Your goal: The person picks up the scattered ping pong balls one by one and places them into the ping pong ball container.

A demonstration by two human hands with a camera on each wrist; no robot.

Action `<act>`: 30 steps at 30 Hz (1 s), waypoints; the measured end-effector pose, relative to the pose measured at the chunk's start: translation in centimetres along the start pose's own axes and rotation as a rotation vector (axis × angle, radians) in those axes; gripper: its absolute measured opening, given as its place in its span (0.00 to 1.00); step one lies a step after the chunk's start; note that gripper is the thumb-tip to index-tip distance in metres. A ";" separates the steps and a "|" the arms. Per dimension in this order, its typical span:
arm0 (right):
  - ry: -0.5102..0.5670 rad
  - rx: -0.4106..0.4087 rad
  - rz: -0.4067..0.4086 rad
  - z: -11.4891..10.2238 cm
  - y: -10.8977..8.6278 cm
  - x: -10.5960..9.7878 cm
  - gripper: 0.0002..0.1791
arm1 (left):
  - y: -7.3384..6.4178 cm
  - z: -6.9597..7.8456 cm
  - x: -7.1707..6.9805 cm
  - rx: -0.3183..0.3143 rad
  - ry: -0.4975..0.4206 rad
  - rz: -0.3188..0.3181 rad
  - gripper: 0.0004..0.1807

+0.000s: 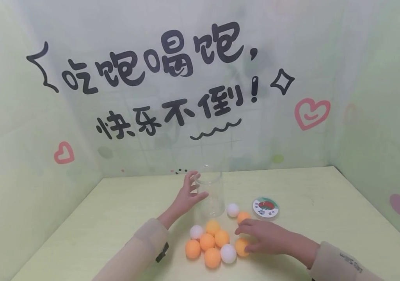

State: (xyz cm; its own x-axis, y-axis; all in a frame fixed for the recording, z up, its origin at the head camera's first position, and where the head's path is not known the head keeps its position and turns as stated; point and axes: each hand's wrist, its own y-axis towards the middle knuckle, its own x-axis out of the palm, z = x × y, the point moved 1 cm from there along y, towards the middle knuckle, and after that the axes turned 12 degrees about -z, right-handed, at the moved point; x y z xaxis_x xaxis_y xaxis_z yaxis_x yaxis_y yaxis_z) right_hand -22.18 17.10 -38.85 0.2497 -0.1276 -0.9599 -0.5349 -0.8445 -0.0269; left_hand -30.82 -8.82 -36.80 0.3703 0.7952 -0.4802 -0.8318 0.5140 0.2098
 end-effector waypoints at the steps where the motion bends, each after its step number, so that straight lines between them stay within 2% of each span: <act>1: -0.008 -0.005 -0.007 0.0 0.0 0.0 0.18 | 0.2 -0.4 0.0 -0.001 0.007 0.001 0.40; 4: -0.022 -0.020 -0.021 -0.1 0.1 0.1 0.16 | 0.4 -1.1 0.1 -0.008 0.027 0.005 0.40; 10: 0.105 -0.001 -0.070 -0.2 0.5 0.2 0.14 | 0.5 -1.1 0.1 -0.041 0.055 0.007 0.41; 14: 0.135 -0.040 -0.076 -0.2 0.7 0.3 0.14 | 0.4 -1.0 0.1 -0.050 0.062 0.014 0.42; 22: 0.129 -0.112 -0.067 0.0 0.6 0.3 0.17 | 0.5 -1.2 0.1 -0.043 0.070 0.035 0.41; 30: 0.107 -0.089 -0.033 0.4 0.3 -0.7 0.17 | 0.6 -1.3 0.2 -0.026 0.034 0.034 0.41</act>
State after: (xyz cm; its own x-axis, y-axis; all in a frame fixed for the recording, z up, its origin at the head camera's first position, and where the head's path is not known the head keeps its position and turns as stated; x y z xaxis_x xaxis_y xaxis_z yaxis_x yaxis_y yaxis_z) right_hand -22.82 17.16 -38.26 0.3532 -0.1493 -0.9236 -0.4525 -0.8913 -0.0290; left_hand -31.80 -8.78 -37.88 0.3276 0.8008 -0.5015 -0.8544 0.4776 0.2046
